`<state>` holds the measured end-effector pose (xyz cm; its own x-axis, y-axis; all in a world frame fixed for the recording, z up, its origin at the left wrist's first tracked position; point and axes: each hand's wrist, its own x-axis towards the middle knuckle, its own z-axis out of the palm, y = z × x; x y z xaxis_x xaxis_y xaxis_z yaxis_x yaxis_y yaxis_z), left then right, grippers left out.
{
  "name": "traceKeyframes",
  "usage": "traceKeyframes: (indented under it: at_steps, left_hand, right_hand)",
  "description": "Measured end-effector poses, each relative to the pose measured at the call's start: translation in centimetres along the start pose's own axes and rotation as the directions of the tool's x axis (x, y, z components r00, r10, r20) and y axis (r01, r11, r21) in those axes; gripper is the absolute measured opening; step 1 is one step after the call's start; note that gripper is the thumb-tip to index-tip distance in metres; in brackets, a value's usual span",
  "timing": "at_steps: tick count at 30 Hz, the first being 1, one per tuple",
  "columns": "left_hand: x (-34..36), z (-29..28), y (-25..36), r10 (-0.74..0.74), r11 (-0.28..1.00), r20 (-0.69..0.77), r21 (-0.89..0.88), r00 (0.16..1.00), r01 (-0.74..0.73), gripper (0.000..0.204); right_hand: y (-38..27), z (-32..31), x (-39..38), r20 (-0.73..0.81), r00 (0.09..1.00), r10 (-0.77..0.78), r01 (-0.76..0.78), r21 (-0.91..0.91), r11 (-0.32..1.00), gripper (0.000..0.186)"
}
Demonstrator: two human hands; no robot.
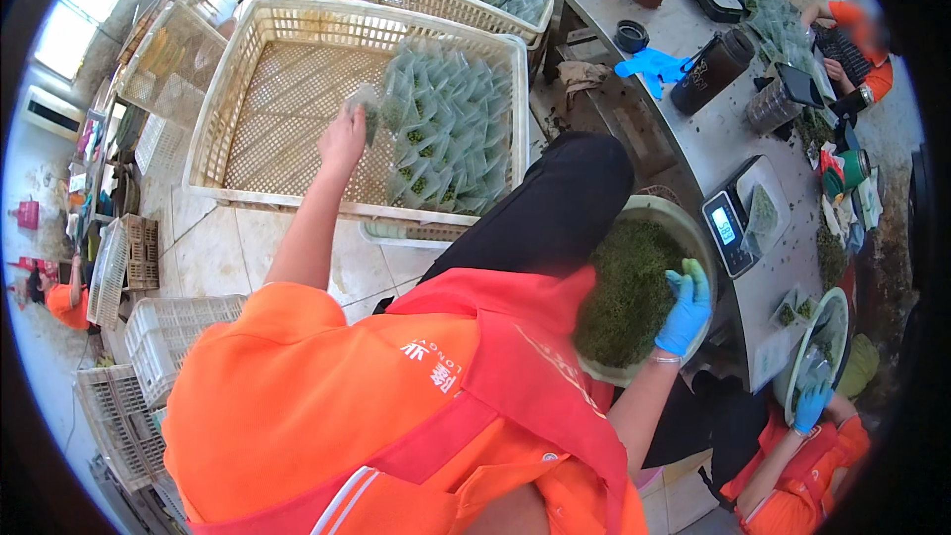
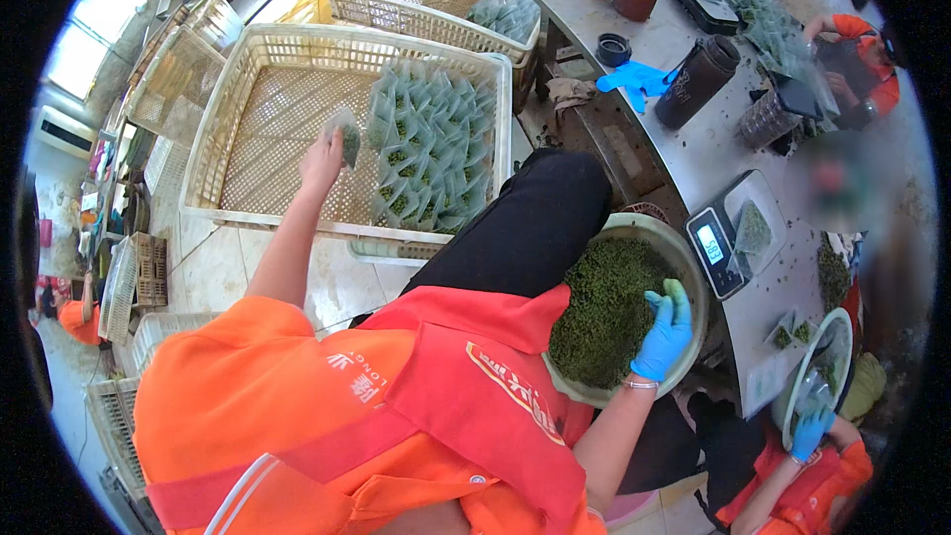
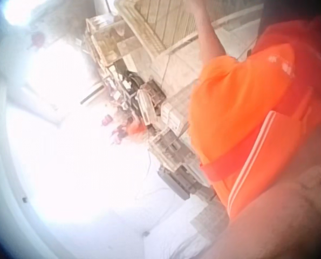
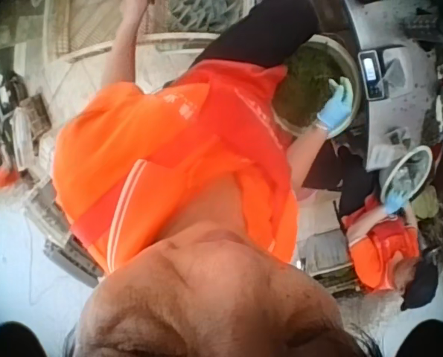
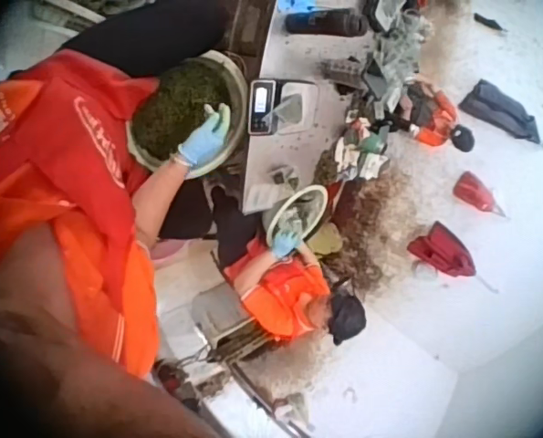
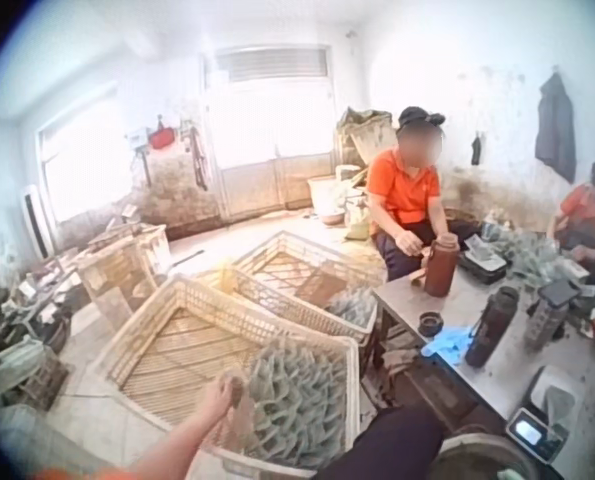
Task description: The person scoops green tea leaves from a bowl into small plastic bags, weighs each bag on a digital scale, and places the filled bags into a crate. The process is repeated continuously.
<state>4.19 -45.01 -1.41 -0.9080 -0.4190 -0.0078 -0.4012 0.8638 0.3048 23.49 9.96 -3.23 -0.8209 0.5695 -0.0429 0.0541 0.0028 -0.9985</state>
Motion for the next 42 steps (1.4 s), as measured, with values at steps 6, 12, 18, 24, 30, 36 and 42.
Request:
traceKeyframes:
  at_steps: [6,12,18,24,30,36,42]
  left_hand:
    - [1.6,8.4,0.2,-0.021,0.999,0.245,-0.040,0.969,0.032,0.073]
    - [3.0,12.2,-2.2,0.103,0.987,0.022,-0.124,0.994,-0.100,0.080]
    - [-3.8,4.1,12.5,0.548,0.715,-0.273,-0.339,0.791,-0.612,0.043]
    - [-15.5,4.3,26.9,0.979,-0.066,-0.196,-0.555,0.053,-0.829,0.021]
    - [-24.4,11.0,30.5,0.934,0.067,0.273,-0.769,-0.231,-0.636,0.049]
    - [-24.7,12.2,30.2,0.974,0.094,0.199,-0.779,-0.103,-0.620,0.042]
    - [-23.9,12.3,30.3,0.982,0.079,0.173,-0.752,-0.080,-0.654,0.033]
  right_hand:
    - [3.0,-0.3,-0.5,0.117,0.987,0.115,-0.106,-0.081,0.991,0.035]
    - [7.4,-2.1,-1.5,0.050,0.993,0.106,-0.041,-0.698,0.715,0.044]
    - [7.9,1.3,-3.7,0.134,0.976,0.169,0.030,-0.860,0.510,0.036]
    - [7.6,0.2,-2.6,-0.002,0.982,0.189,-0.163,-0.517,0.840,0.013]
    - [0.4,0.4,-3.7,0.076,0.951,0.298,-0.297,-0.034,0.954,0.010]
    - [-6.7,-0.6,0.1,-0.073,0.868,-0.491,0.249,-0.791,0.558,0.028]
    - [-8.3,0.0,8.7,-0.141,0.960,-0.242,-0.026,-0.905,0.424,0.046]
